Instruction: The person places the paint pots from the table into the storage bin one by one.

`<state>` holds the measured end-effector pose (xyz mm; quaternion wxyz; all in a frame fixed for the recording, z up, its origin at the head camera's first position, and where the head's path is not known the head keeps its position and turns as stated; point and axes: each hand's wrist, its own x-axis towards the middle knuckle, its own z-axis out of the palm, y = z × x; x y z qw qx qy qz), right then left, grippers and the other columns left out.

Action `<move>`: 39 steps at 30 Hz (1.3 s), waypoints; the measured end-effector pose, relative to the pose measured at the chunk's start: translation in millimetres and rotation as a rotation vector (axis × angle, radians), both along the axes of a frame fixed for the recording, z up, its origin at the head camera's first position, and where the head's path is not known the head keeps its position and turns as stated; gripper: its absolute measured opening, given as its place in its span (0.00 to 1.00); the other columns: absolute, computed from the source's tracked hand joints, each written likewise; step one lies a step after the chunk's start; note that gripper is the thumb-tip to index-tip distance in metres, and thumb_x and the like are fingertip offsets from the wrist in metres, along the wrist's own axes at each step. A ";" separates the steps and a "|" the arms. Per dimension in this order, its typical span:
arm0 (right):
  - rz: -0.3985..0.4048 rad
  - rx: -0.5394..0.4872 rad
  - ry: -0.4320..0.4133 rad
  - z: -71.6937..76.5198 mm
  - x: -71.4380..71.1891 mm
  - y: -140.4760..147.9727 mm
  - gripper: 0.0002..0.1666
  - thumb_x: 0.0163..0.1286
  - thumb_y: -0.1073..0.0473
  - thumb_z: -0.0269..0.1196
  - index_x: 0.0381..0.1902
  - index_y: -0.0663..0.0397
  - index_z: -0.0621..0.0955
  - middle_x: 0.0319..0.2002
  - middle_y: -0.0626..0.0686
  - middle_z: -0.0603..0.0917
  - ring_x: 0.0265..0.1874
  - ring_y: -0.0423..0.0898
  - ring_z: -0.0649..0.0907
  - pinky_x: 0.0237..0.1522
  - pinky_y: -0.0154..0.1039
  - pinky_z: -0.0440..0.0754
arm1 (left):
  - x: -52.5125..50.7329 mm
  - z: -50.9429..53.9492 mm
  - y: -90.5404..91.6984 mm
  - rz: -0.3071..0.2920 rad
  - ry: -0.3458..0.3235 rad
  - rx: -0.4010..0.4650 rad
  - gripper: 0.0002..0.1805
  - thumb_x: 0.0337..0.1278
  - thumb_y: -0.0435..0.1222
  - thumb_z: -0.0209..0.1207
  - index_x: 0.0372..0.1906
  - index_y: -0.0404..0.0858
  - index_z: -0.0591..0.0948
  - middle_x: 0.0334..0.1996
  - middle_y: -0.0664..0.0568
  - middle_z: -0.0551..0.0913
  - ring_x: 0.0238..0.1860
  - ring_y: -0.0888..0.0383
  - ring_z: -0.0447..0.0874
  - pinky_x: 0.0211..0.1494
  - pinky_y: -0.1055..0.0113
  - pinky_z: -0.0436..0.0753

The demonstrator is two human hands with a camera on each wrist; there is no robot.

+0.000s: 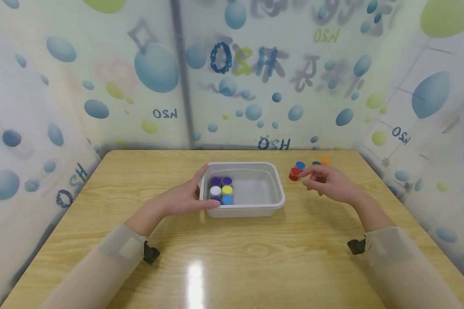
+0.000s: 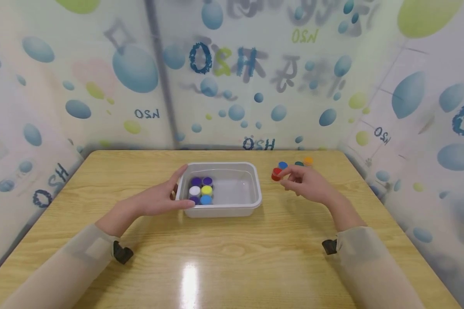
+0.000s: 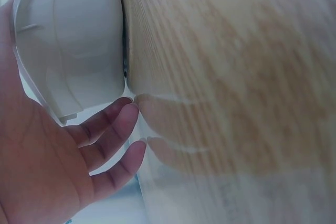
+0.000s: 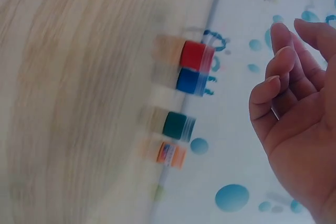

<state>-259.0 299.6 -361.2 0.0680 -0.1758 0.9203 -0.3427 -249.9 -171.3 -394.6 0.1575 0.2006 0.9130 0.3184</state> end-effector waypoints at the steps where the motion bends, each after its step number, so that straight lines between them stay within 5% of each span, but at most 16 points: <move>1: -0.007 0.003 -0.003 -0.6 -0.6 2.8 0.17 0.83 0.53 0.66 0.62 0.56 0.84 0.39 0.60 0.88 0.28 0.48 0.81 0.34 0.41 0.83 | -0.3 -0.2 -0.2 -0.002 -0.002 -0.001 0.71 0.62 0.74 0.66 0.91 0.58 0.30 0.64 0.42 0.83 0.59 0.51 0.84 0.65 0.47 0.81; 8: -0.031 0.001 -0.021 -7.5 -10.5 12.6 0.20 0.84 0.53 0.65 0.64 0.60 0.83 0.39 0.60 0.89 0.28 0.50 0.80 0.34 0.44 0.82 | 0.4 0.6 0.2 0.003 -0.003 -0.018 0.71 0.62 0.74 0.65 0.91 0.58 0.30 0.67 0.41 0.82 0.61 0.49 0.83 0.67 0.45 0.81; 16: -0.051 0.052 -0.033 -19.5 -33.6 8.8 0.20 0.85 0.53 0.63 0.67 0.54 0.83 0.42 0.61 0.89 0.29 0.52 0.82 0.34 0.43 0.82 | 1.5 0.5 1.5 0.017 -0.007 -0.014 0.72 0.60 0.76 0.65 0.91 0.60 0.30 0.68 0.41 0.81 0.62 0.49 0.83 0.67 0.46 0.81; 26: -0.073 0.094 -0.086 -29.6 -59.2 -2.0 0.30 0.84 0.52 0.64 0.78 0.55 0.76 0.42 0.60 0.86 0.28 0.52 0.83 0.33 0.43 0.81 | 1.2 0.0 1.3 0.006 -0.003 0.003 0.72 0.59 0.75 0.66 0.91 0.59 0.31 0.69 0.42 0.81 0.62 0.51 0.83 0.67 0.46 0.81; 39: -0.095 0.121 -0.153 -33.4 -62.1 -1.1 0.30 0.81 0.49 0.68 0.73 0.56 0.78 0.43 0.56 0.87 0.33 0.51 0.83 0.36 0.40 0.80 | 1.4 -1.4 1.5 0.011 0.007 -0.006 0.72 0.59 0.76 0.65 0.91 0.59 0.31 0.69 0.42 0.81 0.61 0.51 0.83 0.67 0.46 0.82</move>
